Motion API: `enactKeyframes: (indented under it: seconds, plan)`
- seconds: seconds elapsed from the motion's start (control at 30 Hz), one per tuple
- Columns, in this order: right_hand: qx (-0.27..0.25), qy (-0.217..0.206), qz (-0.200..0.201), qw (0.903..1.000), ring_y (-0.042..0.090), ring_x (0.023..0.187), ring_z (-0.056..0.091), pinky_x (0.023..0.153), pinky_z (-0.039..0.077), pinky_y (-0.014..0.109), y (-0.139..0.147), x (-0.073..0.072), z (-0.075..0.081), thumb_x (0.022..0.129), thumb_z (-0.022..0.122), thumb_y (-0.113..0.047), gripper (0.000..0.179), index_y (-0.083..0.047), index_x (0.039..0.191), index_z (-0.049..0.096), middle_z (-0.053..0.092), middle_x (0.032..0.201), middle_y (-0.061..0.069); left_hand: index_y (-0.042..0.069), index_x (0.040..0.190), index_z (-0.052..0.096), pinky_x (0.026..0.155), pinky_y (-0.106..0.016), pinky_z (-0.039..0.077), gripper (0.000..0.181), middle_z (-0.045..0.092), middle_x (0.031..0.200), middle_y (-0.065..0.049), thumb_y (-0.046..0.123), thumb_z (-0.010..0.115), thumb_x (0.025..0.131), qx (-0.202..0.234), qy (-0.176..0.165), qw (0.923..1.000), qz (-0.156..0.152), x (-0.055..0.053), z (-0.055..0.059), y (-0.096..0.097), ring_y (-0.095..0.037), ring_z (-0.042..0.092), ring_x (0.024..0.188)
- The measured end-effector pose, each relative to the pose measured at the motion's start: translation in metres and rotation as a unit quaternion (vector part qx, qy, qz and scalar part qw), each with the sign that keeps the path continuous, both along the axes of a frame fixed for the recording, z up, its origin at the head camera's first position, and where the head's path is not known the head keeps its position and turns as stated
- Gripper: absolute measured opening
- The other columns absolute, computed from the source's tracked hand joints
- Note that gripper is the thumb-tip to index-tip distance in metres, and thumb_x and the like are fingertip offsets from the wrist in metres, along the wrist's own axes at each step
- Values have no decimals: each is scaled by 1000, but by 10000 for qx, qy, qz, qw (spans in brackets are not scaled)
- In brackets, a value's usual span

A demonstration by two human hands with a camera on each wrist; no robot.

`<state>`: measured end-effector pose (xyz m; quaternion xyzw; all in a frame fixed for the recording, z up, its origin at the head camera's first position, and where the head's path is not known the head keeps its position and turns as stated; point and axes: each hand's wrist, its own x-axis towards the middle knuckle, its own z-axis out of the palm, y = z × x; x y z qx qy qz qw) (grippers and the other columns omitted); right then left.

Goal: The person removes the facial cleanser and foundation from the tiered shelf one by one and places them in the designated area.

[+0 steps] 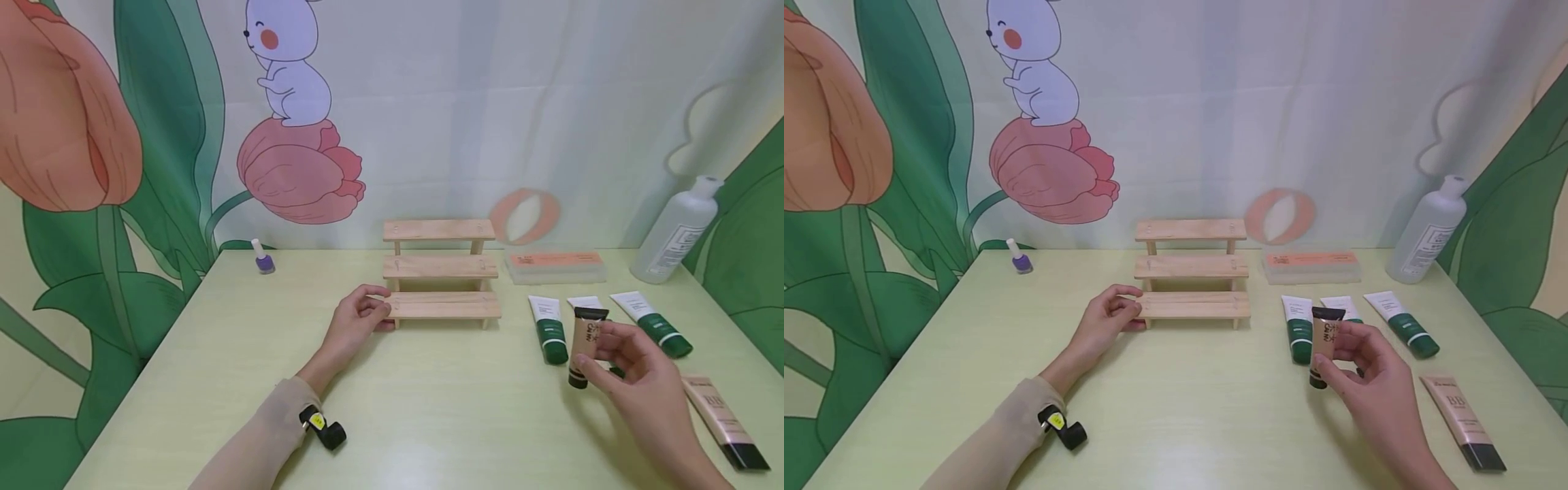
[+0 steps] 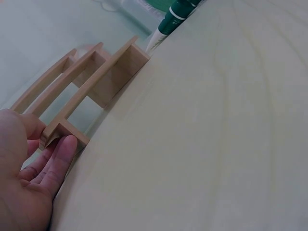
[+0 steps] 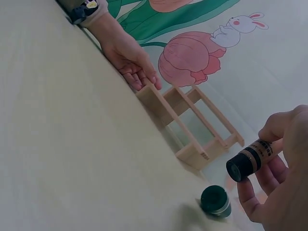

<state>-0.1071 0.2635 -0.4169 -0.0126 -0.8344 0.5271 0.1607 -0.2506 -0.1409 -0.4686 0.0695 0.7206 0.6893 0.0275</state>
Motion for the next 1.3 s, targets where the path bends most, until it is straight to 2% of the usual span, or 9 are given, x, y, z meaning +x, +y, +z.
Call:
enactKeyframes:
  seconds: [0.13, 0.3, 0.4, 0.57, 0.73, 0.83, 1.1, 1.3]
  plan:
    - [73, -449, -89, 9989, 0, 105, 66, 89, 59, 6, -1, 6, -11, 100, 86, -10, 53, -4, 143, 57, 63, 128, -7, 5, 135, 69, 89, -39, 73, 25, 74, 108, -18, 2, 69, 110, 30, 25, 10000, 2, 0, 1, 0, -25, 80, 93]
    - [313, -1235, -28, 9918, 0, 100, 65, 83, 63, 11, -1, 15, -24, 100, 87, -14, 60, -2, 148, 53, 66, 133, 11, 5, 134, 69, 89, -39, 73, 25, 74, 108, -17, 2, 69, 109, 40, -22, 10000, -5, -1, 0, 0, -24, 80, 94]
    - [488, -1449, 53, 9882, 1, 99, 66, 83, 63, 11, -1, 20, -28, 100, 87, -14, 63, -1, 151, 52, 66, 134, 18, 4, 134, 69, 89, -39, 73, 25, 75, 107, -17, 2, 69, 109, 64, -26, 10000, -11, 0, 0, 0, -25, 80, 94]
    - [621, -1667, 102, 9840, 4, 99, 67, 82, 63, 13, 1, 22, -29, 100, 87, -18, 64, -1, 151, 52, 65, 133, 18, 4, 134, 69, 88, -38, 73, 25, 75, 107, -17, 2, 70, 109, 59, -21, 10000, 14, 0, 1, 0, -24, 80, 93]
    - [629, -2072, 71, 9763, 15, 104, 67, 81, 64, 15, 1, 20, -28, 101, 87, -22, 68, 0, 154, 50, 65, 132, 18, 4, 134, 69, 87, -37, 73, 25, 75, 107, -17, 1, 70, 109, 82, -49, 10000, 2, 0, 1, 0, -23, 80, 91]
    - [676, -2158, 49, 9741, 20, 105, 67, 80, 65, 18, -2, 20, -28, 101, 87, -21, 69, 1, 155, 50, 66, 130, 17, 4, 134, 69, 87, -37, 73, 25, 75, 107, -17, 1, 70, 109, 66, -40, 10000, 11, 0, 1, 0, -23, 80, 91]
    - [898, -2401, 114, 9665, 25, 106, 67, 74, 63, 20, -6, 20, -25, 100, 88, -23, 68, 3, 152, 52, 67, 127, 17, 4, 133, 70, 88, -38, 73, 25, 75, 106, -17, 1, 70, 109, 24, -27, 10000, 35, 0, 1, 1, -23, 80, 92]
    - [991, -2625, 84, 9598, 23, 98, 65, 67, 59, 23, -6, 19, -27, 97, 90, -27, 70, 4, 149, 55, 69, 117, 13, 5, 134, 70, 88, -39, 73, 25, 75, 106, -18, 2, 70, 109, 5, -40, 10000, 41, 0, -1, 0, -25, 80, 92]
